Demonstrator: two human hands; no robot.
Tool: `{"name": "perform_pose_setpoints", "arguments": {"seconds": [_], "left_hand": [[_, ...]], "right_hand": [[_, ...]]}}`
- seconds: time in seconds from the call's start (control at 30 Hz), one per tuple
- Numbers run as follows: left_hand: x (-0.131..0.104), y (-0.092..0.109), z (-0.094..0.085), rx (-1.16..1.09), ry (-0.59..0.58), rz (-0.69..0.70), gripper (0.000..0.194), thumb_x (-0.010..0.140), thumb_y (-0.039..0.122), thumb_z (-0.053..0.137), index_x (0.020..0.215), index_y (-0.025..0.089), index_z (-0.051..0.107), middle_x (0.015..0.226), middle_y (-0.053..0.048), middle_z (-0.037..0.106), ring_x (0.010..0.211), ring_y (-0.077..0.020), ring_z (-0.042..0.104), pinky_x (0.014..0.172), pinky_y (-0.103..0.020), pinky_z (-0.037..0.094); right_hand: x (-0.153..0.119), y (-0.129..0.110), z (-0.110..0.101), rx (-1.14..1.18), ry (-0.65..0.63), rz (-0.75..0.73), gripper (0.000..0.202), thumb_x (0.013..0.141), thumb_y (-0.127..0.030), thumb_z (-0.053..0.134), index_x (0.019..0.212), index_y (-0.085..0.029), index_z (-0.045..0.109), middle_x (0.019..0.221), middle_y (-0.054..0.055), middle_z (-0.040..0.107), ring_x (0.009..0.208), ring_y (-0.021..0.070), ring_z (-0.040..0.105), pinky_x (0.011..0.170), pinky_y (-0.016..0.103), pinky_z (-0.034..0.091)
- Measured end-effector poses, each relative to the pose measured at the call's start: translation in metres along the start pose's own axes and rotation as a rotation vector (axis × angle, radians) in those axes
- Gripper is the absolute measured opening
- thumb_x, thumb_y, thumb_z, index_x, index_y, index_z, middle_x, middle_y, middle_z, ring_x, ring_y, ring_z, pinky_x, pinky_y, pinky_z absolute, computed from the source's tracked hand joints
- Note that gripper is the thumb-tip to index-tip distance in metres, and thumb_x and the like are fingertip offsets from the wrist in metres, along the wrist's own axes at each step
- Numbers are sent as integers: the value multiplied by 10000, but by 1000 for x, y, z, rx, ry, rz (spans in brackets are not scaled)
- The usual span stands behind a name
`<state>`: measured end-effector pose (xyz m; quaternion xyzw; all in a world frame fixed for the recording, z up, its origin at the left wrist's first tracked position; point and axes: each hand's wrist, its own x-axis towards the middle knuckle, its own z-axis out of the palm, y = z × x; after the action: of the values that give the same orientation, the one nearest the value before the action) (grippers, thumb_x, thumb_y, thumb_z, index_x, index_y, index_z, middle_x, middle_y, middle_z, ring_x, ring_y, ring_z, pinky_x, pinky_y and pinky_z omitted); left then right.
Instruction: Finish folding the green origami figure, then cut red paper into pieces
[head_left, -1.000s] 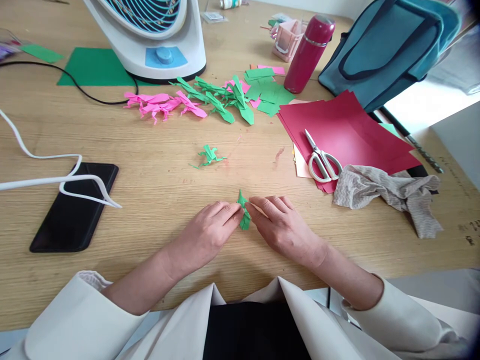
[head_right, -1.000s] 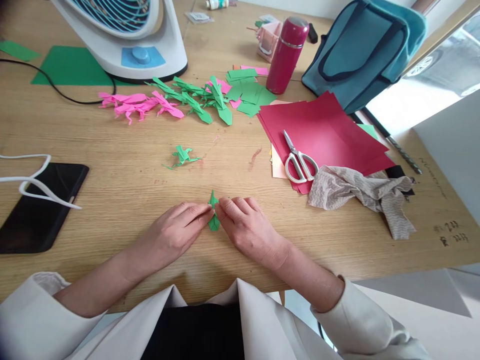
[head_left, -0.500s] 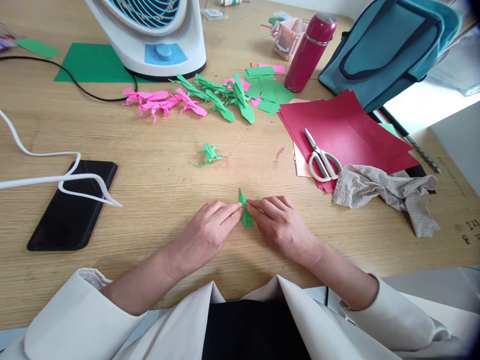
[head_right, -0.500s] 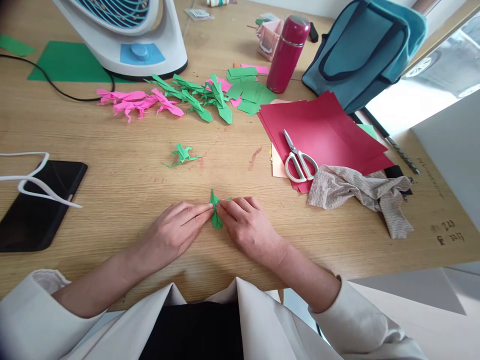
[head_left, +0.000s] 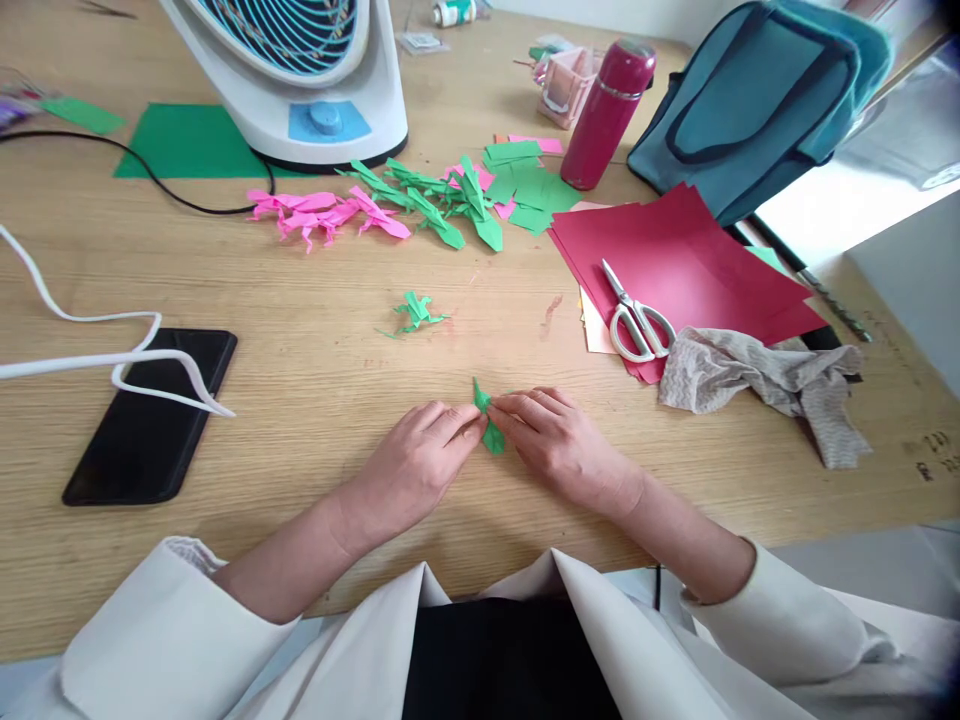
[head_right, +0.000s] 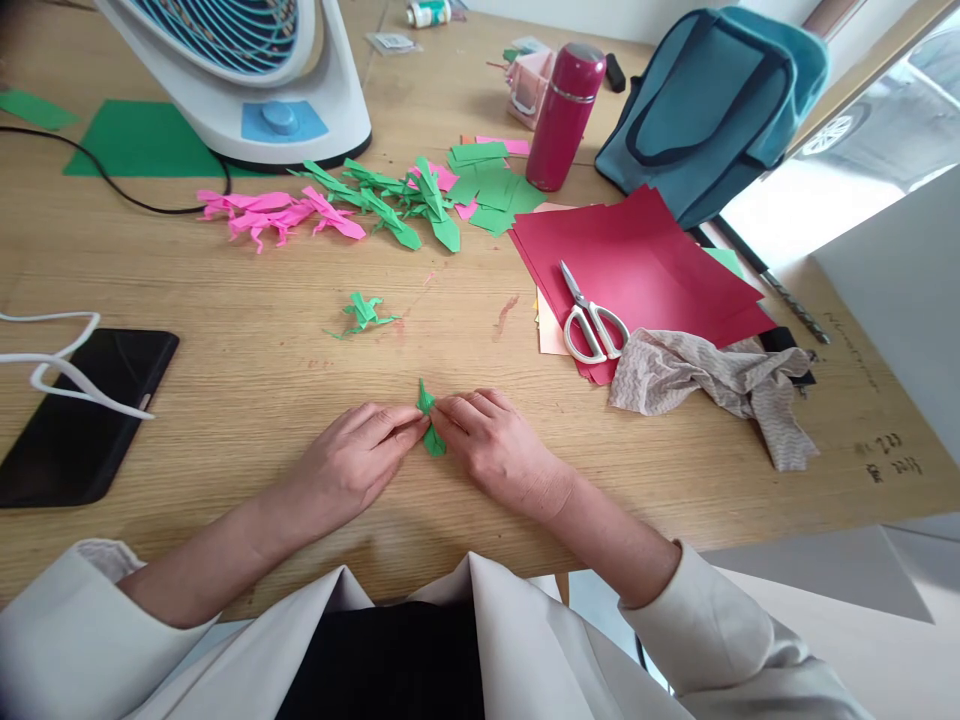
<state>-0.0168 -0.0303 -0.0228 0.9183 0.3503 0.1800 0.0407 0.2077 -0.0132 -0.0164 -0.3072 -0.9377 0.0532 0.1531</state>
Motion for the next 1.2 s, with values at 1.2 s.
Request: {"name": "perform_pose_setpoints", "arguments": {"seconds": [1.2], "left_hand": [[80, -57, -27, -367, -480, -203, 90, 775, 170, 563, 721, 191, 632, 850, -11, 630, 803, -160, 573, 716, -276, 412]], "right_hand": [[-4, 21, -9, 112, -33, -104, 251, 982, -137, 463, 1150, -111, 647, 1329, 192, 612, 1233, 269, 567, 963, 457, 501]]}}
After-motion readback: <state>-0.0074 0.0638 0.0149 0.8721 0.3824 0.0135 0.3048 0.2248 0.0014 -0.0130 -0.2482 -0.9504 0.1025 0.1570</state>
